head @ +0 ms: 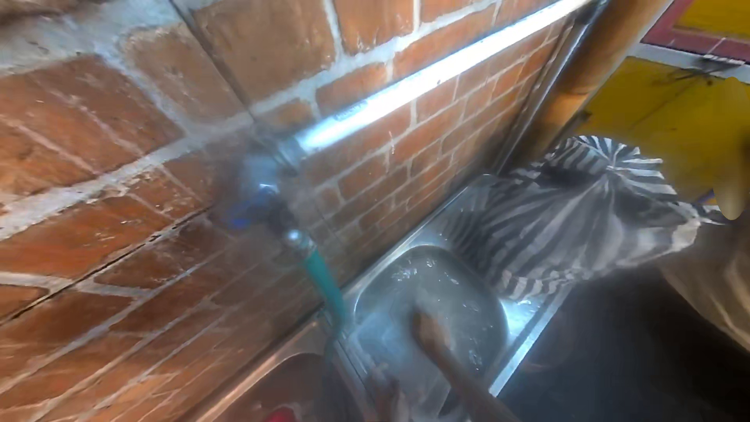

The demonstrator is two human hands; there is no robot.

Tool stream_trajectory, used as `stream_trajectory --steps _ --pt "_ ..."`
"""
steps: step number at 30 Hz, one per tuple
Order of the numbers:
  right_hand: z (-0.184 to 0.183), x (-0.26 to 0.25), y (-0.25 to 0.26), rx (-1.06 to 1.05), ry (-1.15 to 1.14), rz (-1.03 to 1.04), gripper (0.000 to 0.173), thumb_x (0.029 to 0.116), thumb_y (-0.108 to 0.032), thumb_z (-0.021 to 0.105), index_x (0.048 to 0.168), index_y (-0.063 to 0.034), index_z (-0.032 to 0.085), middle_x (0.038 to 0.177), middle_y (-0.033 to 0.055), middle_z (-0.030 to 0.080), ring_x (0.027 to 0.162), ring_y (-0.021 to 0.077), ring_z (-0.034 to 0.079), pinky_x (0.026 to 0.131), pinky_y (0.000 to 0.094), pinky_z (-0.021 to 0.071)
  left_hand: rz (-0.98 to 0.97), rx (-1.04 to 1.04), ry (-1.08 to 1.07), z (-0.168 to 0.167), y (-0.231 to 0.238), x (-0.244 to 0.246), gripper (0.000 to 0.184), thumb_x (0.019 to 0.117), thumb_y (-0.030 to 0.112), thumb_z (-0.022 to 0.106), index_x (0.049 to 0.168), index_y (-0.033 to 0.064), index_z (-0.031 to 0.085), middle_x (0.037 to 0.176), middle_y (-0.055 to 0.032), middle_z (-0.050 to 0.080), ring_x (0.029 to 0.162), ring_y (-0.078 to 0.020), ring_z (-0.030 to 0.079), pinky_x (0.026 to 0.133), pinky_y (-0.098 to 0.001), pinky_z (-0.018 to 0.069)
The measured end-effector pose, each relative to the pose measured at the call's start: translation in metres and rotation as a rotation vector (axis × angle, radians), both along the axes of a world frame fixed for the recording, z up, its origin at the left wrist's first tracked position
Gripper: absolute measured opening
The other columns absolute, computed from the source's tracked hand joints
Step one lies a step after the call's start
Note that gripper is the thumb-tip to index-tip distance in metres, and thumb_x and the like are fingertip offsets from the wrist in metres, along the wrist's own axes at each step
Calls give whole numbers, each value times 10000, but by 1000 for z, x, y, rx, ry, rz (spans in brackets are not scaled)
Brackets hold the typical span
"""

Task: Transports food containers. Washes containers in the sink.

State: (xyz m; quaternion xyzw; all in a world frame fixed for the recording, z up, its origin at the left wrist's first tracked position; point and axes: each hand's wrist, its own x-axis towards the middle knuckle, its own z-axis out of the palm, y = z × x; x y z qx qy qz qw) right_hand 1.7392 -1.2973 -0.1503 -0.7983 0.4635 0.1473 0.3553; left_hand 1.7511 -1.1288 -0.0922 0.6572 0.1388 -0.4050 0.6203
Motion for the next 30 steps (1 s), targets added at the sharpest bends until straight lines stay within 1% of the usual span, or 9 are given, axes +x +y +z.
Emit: stream_trajectory --steps 3,7,10,12,15,18,21,25,30 --pt "14 21 45 -81 -194 207 548 1053 -225 464 1560 -21 428 1604 214 424 1519 409 341 1255 635 168 -67 104 -113 3 -2 -1 581 1005 -43 519 1527 -29 264 1208 -320 586 881 -347 677 722 -488 600" --pt "12 9 60 107 -696 520 513 950 -13 576 1452 -108 607 1556 70 531 1537 328 341 1247 650 217 -127 213 -225 12 3 -7 699 959 -22 570 1546 -114 203 1407 -379 457 1244 -392 526 1044 -503 467" --pt "14 -16 40 227 -831 643 441 939 70 518 1311 -69 710 1460 66 624 1492 304 424 1260 519 287 -82 200 -198 14 2 -7 660 966 -17 571 1535 -100 248 1369 -354 496 1188 -367 552 999 -497 491" --pt "21 -39 29 243 -837 732 355 964 25 525 1222 -64 752 1433 63 645 1477 305 445 1256 527 285 -85 170 -193 10 3 -7 614 981 -31 539 1525 -88 261 1363 -333 502 1167 -335 569 983 -466 507" --pt "16 -57 32 161 -818 795 423 987 -56 502 1351 -168 686 1515 -27 576 1523 246 375 1262 562 247 -109 174 -208 0 11 -9 641 993 -23 527 1551 -79 217 1425 -356 452 1231 -379 544 1021 -496 496" --pt "3 -40 42 70 -743 759 507 1079 -185 414 1577 -270 448 1661 -85 375 1587 199 220 1275 611 163 -123 235 -283 -1 11 -10 640 999 23 537 1549 -97 231 1448 -381 434 1277 -429 519 1057 -522 466" --pt "-16 -6 41 6 -695 583 506 1103 -263 356 1607 -255 399 1682 -33 340 1587 251 223 1258 652 165 -44 210 -245 -2 12 -2 617 1024 17 495 1569 -61 215 1448 -372 432 1220 -426 542 1004 -532 494" --pt "-43 1 -11 50 -435 205 507 1115 -310 346 1570 -109 449 1571 108 504 1465 272 466 1232 472 349 96 44 -183 12 8 -5 518 1050 -23 391 1540 -27 222 1245 -339 598 846 -347 724 705 -482 623" --pt "-20 -42 -30 175 -82 14 538 1116 -357 370 1534 -31 461 1499 219 542 1389 369 529 1177 531 397 186 12 -206 25 6 1 490 1057 -18 380 1528 -13 247 1248 -327 593 804 -360 716 658 -500 616"
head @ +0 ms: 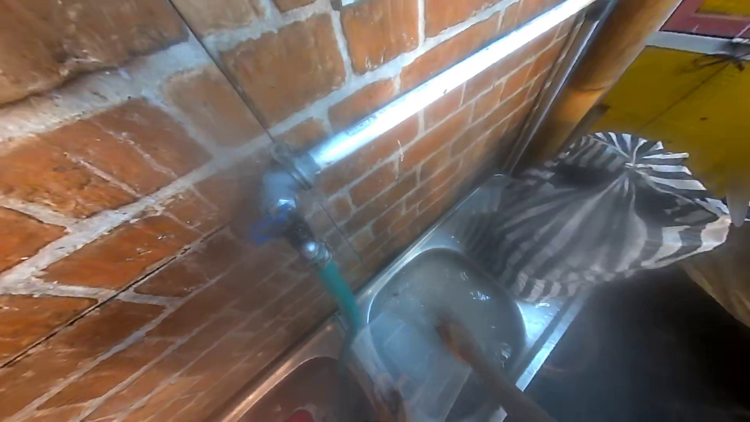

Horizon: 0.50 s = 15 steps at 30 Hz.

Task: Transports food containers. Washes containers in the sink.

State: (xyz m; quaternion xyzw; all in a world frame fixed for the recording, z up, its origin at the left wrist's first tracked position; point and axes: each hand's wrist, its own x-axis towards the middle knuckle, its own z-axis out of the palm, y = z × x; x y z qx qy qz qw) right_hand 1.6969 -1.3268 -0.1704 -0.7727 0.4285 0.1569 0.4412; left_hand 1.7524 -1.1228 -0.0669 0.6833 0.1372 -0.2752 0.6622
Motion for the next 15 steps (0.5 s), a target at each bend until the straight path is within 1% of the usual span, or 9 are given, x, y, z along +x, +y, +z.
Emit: stream_trajectory --steps 3,4,5,7,8,10,11,12,15 --pt "36 -30 40 -103 147 1 597 1100 -365 379 1595 -33 356 1538 231 500 1415 404 495 1174 566 385 42 39 20 6 -12 4 486 1066 -19 377 1532 15 244 1267 -314 582 786 -354 714 631 -474 616" --pt "48 -40 59 -122 133 35 597 1104 -357 368 1602 -30 342 1584 232 443 1468 410 427 1211 587 316 54 55 22 4 -15 4 476 1074 -7 376 1533 25 253 1265 -310 589 771 -357 720 618 -473 621" --pt "54 -49 79 -152 46 68 575 1109 -349 367 1598 -45 365 1612 225 406 1513 403 360 1249 607 219 53 57 25 5 -17 4 477 1079 2 375 1538 34 249 1284 -312 585 774 -359 722 621 -472 619" --pt "57 -62 112 -203 -230 115 509 1103 -318 393 1583 -156 439 1617 220 398 1528 402 333 1250 664 177 40 19 27 3 -15 6 496 1074 0 383 1543 52 231 1331 -317 543 823 -376 714 652 -491 618" --pt "58 -67 121 -180 -333 133 490 1108 -311 389 1586 -219 443 1647 196 358 1543 383 308 1239 685 192 43 10 28 6 -14 7 511 1065 -12 399 1546 56 237 1330 -316 542 828 -383 710 653 -500 617" --pt "50 -76 114 -137 -355 145 492 1119 -347 351 1606 -293 400 1684 55 330 1571 289 267 1230 732 116 24 5 20 16 -11 9 525 1057 -16 425 1539 49 227 1293 -309 561 806 -370 713 641 -493 619" --pt "45 -81 103 -114 -276 120 502 1115 -351 357 1605 -252 406 1664 10 372 1567 274 280 1238 726 82 0 11 6 21 -9 7 547 1043 -30 444 1537 38 220 1265 -310 578 775 -352 712 633 -480 616" --pt "40 -83 87 -73 -162 78 506 1112 -355 375 1582 -182 447 1629 42 435 1551 286 319 1251 693 74 -37 17 -16 27 -7 3 557 1036 -37 446 1537 25 211 1248 -309 592 744 -333 720 624 -463 622" --pt "47 -77 40 -44 -32 -98 435 1099 -292 434 1411 -55 622 1522 194 534 1496 399 386 1235 635 232 -144 -1 -57 52 1 -5 510 1052 -15 411 1520 0 210 1214 -287 610 719 -306 736 624 -442 642"
